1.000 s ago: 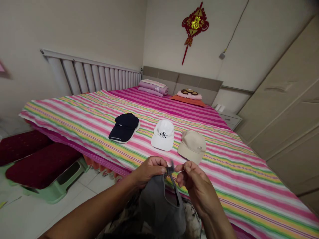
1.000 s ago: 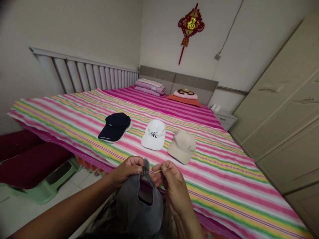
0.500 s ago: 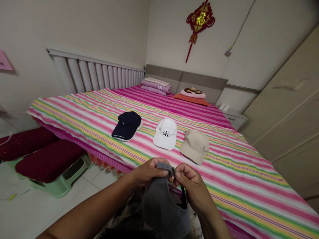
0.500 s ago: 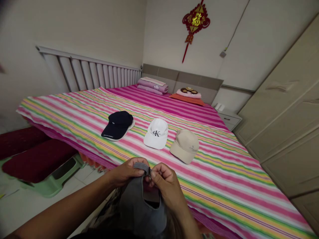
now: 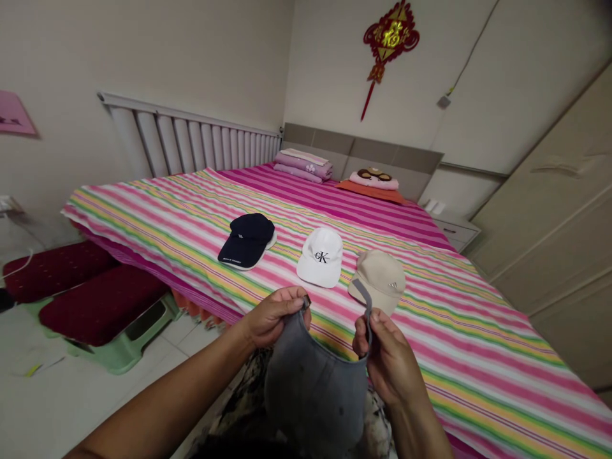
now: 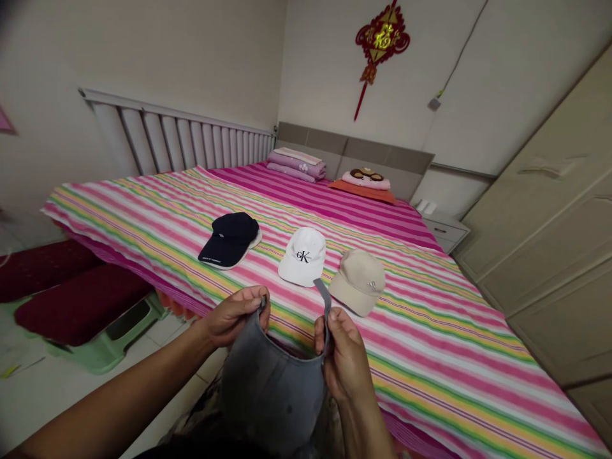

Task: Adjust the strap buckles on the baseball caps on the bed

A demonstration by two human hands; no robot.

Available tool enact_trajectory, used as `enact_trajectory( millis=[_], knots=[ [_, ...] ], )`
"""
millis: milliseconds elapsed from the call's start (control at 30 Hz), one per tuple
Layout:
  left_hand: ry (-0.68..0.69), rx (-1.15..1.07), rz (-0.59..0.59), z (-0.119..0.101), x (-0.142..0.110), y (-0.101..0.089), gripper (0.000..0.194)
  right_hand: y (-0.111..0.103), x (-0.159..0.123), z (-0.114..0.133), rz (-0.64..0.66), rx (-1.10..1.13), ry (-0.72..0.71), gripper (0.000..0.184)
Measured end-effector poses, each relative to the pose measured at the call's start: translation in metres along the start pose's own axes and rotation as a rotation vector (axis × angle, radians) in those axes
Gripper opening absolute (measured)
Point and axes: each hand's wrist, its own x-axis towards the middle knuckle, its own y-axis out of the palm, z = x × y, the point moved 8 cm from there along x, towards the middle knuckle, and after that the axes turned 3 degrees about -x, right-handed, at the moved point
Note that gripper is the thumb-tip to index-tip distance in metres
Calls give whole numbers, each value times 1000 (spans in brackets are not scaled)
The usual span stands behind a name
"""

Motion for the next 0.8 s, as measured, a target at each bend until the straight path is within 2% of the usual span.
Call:
enact_trajectory(
  millis=[67, 133, 300, 367, 433, 533, 600, 700, 800],
  knots=[
    [0, 33, -33, -4, -1, -4, 21, -1, 0, 3, 1, -47, 3, 23],
    [14, 52, -59, -9, -1, -6, 20, 3, 1, 0, 64, -112, 39, 24],
    [12, 90, -135, -17, 1, -7, 21, 27, -11, -28, 424, -252, 272, 39],
    [9, 141, -150, -21, 3, -6, 23, 39, -22, -36, 560, -261, 372, 33],
    [23, 185, -162, -26, 6, -6, 24, 47, -30, -37, 610, -207, 423, 25],
    [52, 198, -192, -34, 9, -11, 24, 51, -27, -24, 504, 1, 344, 28],
    [23, 178, -172, -31, 11, -16, 25, 49, -20, -14, 400, 137, 269, 29],
    [-92, 87, -60, -14, 8, -24, 35, 47, -14, -8, 305, 239, 223, 22],
    [-229, 19, 81, 12, -1, -31, 47, 43, -9, -9, 250, 250, 217, 14]
  ],
)
